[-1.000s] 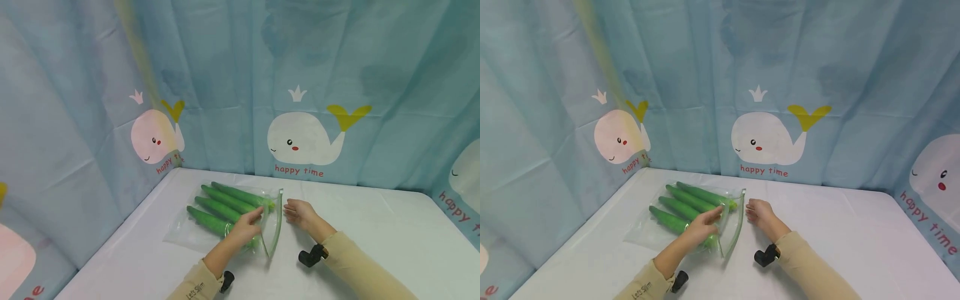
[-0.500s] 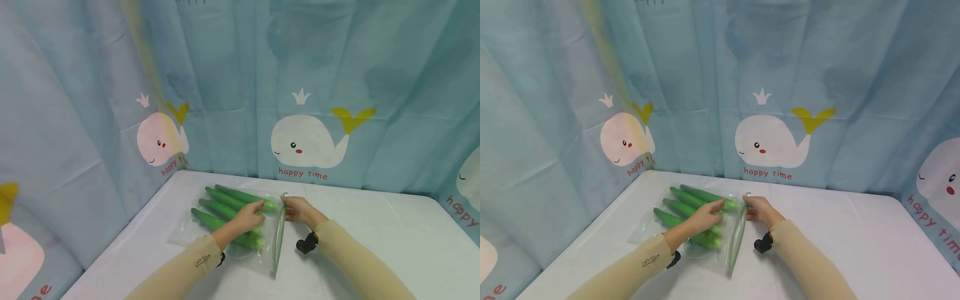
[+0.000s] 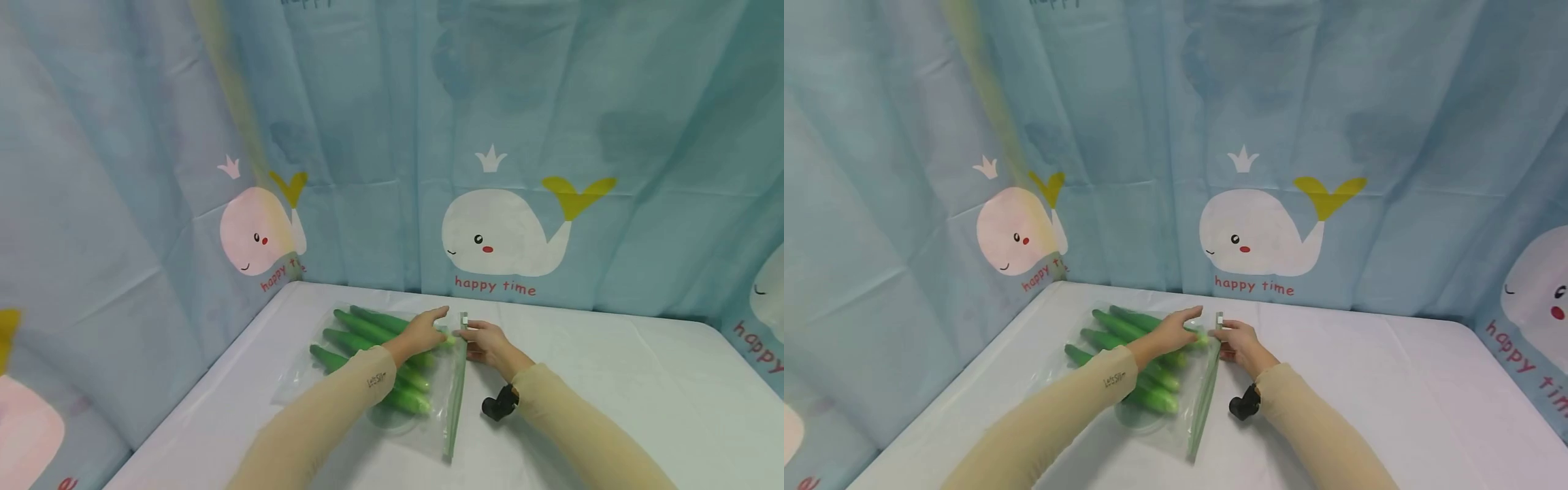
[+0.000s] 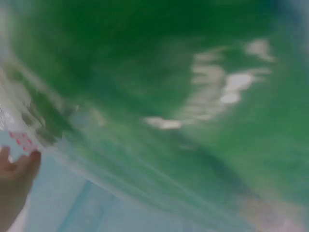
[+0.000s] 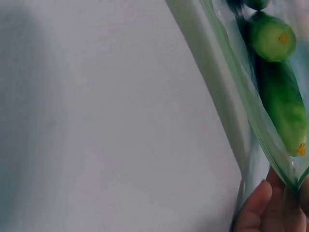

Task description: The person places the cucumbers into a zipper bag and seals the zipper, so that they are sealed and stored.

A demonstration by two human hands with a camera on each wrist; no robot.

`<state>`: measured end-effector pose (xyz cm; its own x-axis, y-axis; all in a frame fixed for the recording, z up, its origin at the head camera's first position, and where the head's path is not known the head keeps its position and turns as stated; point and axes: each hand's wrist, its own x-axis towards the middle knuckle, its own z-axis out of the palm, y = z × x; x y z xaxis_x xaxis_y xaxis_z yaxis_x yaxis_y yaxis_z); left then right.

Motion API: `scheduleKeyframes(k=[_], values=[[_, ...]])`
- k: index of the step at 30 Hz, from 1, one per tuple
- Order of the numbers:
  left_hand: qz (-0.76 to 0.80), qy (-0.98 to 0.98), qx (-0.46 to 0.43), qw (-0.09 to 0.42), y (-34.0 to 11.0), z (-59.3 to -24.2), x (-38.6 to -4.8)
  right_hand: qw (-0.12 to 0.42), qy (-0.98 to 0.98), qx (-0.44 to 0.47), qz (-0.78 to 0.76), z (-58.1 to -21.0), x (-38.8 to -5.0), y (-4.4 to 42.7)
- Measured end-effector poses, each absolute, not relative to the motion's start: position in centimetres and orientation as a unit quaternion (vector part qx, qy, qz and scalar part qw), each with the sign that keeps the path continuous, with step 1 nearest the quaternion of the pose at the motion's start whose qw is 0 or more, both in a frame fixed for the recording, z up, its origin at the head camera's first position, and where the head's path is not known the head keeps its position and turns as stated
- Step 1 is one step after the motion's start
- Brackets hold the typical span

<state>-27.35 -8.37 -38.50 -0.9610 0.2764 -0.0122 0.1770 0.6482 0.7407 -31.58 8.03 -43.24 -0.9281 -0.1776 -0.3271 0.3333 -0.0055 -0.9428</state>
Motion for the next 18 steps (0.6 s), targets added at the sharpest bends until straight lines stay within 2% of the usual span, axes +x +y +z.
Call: scheduleKeyframes(k=[11, 18], values=[[0.381, 0.91, 0.151, 0.069, -8.6, -38.9, -31.2, 0.183, 0.699, 0.009, -0.692, -42.9, -31.6, 8.5], [0.388, 0.91, 0.141, 0.04, -8.7, -38.6, -31.6, 0.168, 0.711, -0.009, -0.683, -42.8, -31.7, 8.4]])
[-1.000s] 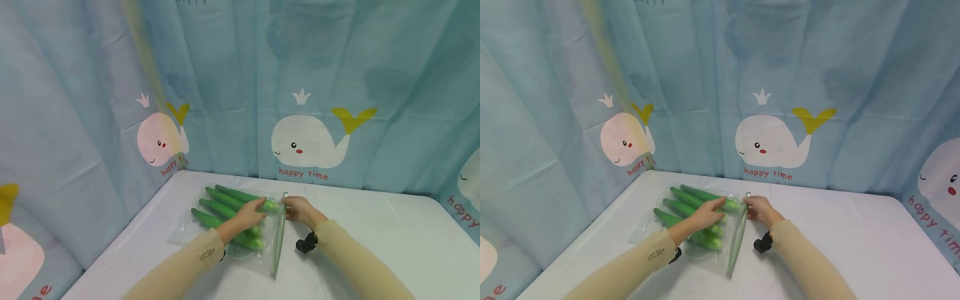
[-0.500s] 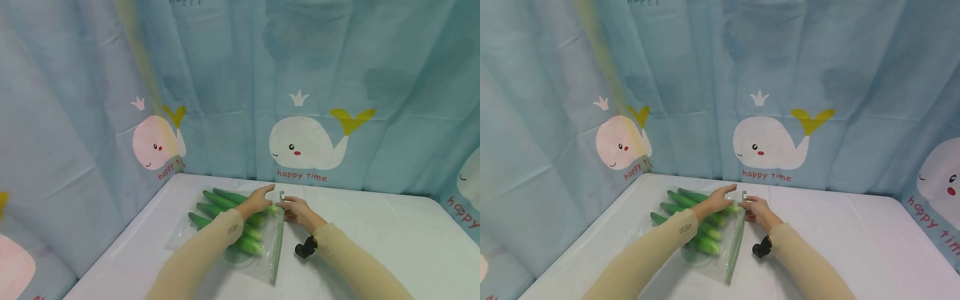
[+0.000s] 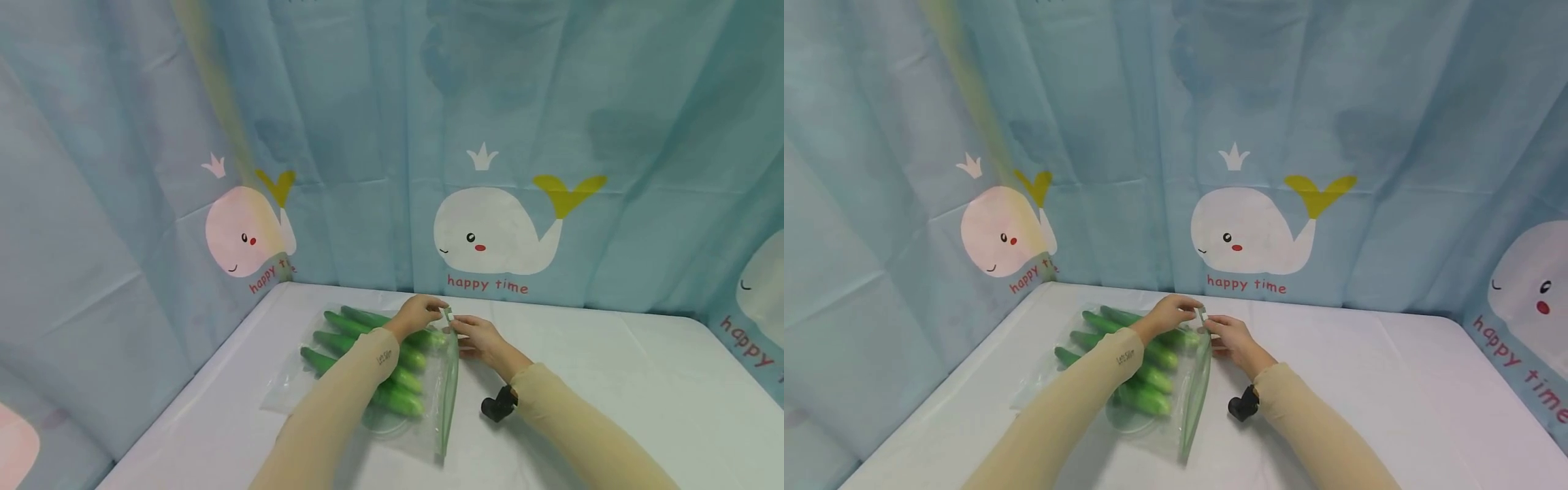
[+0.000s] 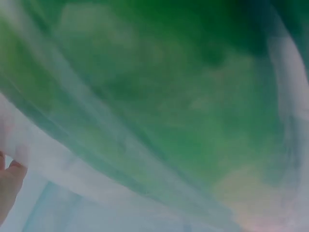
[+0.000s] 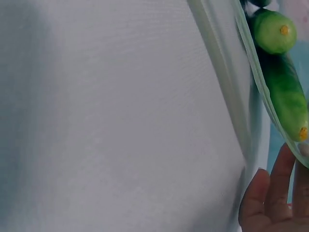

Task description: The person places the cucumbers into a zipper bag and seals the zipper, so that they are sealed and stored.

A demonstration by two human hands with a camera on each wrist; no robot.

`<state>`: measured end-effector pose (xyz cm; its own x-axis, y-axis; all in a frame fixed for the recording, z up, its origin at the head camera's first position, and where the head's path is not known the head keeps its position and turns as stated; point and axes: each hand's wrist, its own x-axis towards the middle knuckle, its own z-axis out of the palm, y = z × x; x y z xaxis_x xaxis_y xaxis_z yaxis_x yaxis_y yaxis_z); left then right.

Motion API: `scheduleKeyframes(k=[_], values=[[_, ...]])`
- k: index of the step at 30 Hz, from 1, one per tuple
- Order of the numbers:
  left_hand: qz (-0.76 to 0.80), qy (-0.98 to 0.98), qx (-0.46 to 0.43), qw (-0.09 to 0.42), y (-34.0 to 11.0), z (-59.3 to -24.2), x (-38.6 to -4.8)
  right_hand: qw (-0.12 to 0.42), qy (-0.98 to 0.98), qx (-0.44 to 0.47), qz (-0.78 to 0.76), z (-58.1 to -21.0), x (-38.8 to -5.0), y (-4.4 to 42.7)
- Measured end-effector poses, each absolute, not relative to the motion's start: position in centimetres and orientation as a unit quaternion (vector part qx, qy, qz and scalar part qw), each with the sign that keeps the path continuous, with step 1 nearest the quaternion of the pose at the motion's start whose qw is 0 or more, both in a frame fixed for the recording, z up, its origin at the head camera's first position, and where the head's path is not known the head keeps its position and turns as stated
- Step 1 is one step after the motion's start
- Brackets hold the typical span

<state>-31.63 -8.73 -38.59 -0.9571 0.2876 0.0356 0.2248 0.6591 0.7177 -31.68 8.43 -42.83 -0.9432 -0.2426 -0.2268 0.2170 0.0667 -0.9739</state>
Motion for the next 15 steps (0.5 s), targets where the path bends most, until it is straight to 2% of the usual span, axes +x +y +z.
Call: scheduleKeyframes(k=[15], values=[[0.393, 0.914, 0.097, -0.009, -8.3, -38.87, -31.49, 0.102, 0.779, -0.035, -0.617, -42.54, -31.65, 7.66]])
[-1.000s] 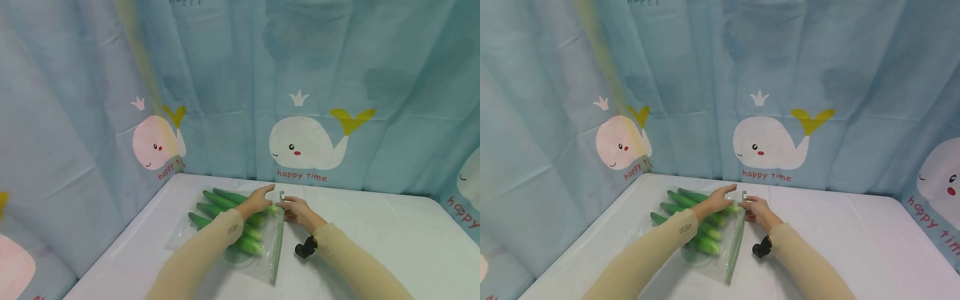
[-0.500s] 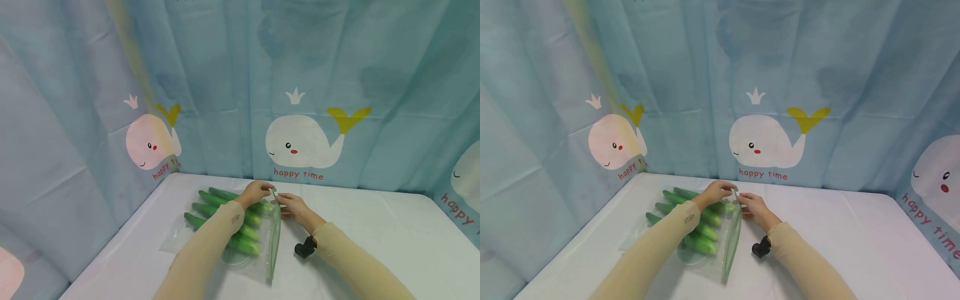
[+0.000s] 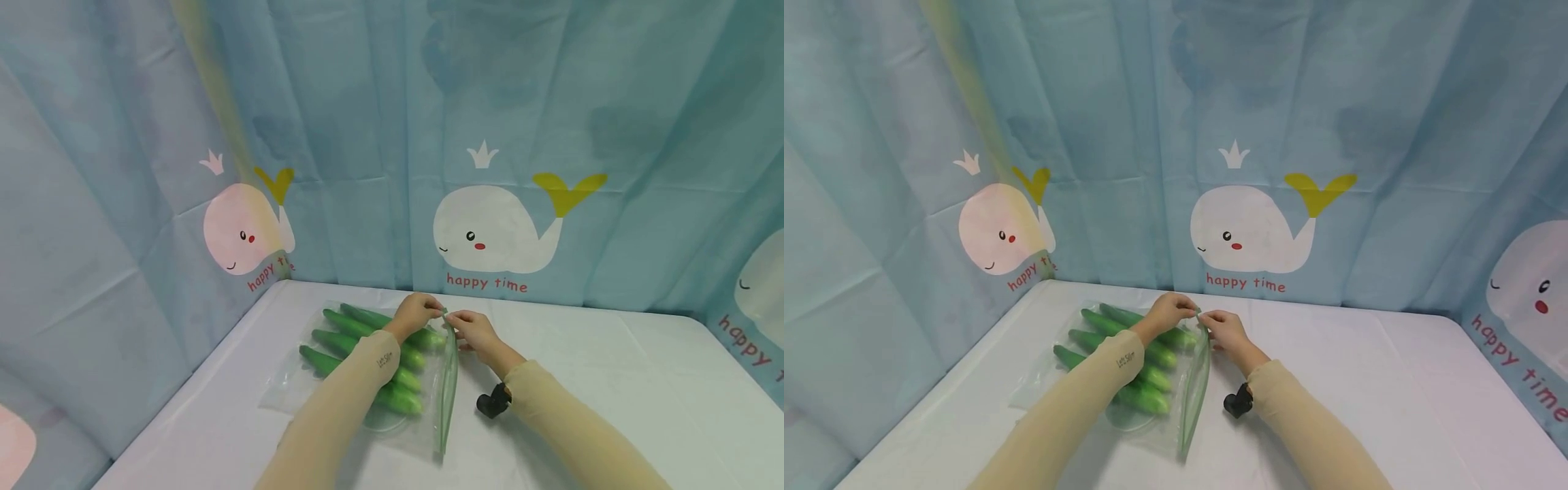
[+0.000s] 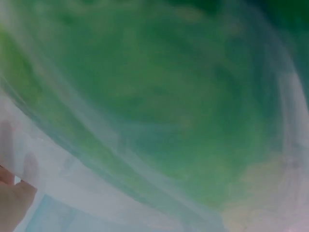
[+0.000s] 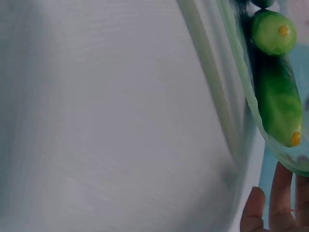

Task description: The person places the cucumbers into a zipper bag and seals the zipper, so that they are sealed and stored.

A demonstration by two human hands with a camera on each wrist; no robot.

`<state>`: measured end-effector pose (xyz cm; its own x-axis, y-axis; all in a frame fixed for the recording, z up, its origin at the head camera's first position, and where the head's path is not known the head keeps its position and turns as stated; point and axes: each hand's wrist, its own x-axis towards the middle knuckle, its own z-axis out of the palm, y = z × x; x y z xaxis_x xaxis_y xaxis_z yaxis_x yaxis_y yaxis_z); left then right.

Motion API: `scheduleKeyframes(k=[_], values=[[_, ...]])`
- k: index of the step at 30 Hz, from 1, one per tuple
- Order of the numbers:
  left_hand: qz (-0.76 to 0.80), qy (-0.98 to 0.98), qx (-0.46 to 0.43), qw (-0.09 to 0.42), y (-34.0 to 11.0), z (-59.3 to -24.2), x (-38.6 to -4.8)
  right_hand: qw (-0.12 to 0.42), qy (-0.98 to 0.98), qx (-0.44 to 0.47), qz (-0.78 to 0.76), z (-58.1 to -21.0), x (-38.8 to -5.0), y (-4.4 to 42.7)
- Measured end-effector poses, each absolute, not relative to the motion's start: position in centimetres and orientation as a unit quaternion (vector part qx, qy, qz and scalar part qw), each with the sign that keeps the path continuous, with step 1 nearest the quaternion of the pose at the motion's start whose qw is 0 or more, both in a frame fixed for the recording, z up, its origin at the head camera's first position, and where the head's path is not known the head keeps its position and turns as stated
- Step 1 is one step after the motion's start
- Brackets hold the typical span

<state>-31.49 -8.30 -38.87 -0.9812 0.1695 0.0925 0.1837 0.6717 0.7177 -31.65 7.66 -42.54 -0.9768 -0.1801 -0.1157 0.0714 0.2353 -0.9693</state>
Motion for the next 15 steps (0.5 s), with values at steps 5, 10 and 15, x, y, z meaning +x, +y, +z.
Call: scheduleKeyframes(k=[5, 10, 15], values=[[-0.378, -0.922, -0.079, 0.014, -7.9, -38.8, -31.3, 0.087, 0.778, -0.035, -0.621, -42.6, -31.0, 7.5], [-0.356, -0.932, -0.054, 0.033, -7.7, -38.7, -31.2, 0.085, 0.771, -0.029, -0.631, -42.9, -30.3, 7.4], [-0.376, -0.925, -0.055, 0.01, -7.8, -38.4, -31.2, 0.115, 0.751, -0.014, -0.65, -42.8, -29.6, 7.6]])
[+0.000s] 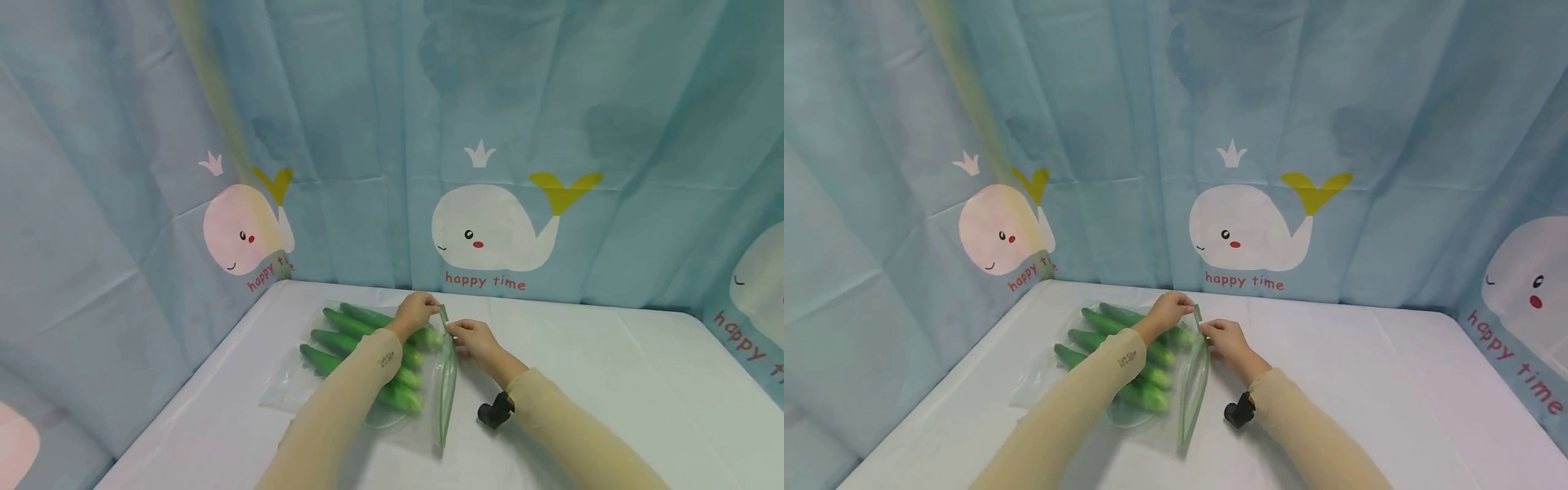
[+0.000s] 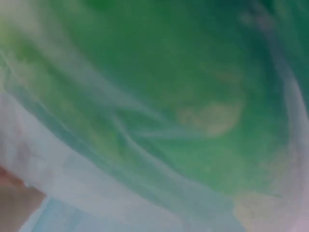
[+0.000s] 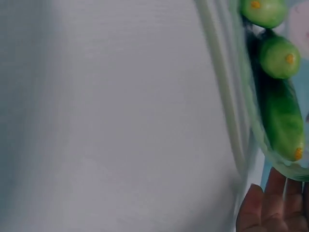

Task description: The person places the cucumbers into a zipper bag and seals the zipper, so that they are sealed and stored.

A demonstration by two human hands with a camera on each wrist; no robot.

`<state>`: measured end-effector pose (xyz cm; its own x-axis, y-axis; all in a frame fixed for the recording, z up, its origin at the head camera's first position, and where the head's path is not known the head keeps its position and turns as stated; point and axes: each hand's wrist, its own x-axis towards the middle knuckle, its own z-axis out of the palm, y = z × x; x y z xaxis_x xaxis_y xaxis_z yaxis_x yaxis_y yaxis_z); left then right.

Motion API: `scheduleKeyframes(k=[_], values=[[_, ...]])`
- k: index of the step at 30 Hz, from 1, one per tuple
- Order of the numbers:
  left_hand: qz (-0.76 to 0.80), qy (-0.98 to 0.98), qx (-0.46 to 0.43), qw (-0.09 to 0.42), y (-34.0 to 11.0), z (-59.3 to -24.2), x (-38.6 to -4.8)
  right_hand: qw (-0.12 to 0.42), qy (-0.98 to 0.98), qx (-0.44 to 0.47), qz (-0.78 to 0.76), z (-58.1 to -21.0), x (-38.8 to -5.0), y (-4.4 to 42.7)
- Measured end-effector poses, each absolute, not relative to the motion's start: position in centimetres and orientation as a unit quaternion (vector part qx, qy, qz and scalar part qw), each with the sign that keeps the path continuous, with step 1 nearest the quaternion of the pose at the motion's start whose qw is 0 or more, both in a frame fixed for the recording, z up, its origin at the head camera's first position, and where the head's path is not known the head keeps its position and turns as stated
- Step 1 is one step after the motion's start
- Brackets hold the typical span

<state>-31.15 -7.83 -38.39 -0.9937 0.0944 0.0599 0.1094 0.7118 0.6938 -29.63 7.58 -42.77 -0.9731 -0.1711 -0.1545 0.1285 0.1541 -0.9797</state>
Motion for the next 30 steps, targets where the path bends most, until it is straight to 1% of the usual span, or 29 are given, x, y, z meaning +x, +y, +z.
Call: scheduleKeyframes(k=[4, 7, 12, 17, 24, 30], values=[[-0.378, -0.923, -0.074, 0.0, -8.1, -37.8, -31.3, 0.129, 0.748, -0.016, -0.651, -42.5, -29.8, 7.6], [-0.379, -0.921, -0.093, 0.002, -8.4, -37.4, -31.4, 0.124, 0.757, -0.018, -0.642, -42.4, -30.0, 7.5], [-0.386, -0.914, -0.124, -0.011, -8.7, -37.5, -31.2, 0.116, 0.763, -0.004, -0.635, -42.3, -30.2, 7.5], [-0.401, -0.91, -0.103, -0.018, -8.8, -37.7, -30.7, 0.123, 0.755, 0.006, -0.644, -42.4, -30.0, 7.5], [-0.358, -0.932, -0.052, 0.03, -8.5, -37.5, -30.6, 0.119, 0.76, 0.008, -0.639, -42.3, -29.3, 7.3], [-0.36, -0.931, -0.054, 0.036, -8.4, -37.6, -30.7, 0.121, 0.757, 0.013, -0.642, -42.6, -28.6, 7.3]])
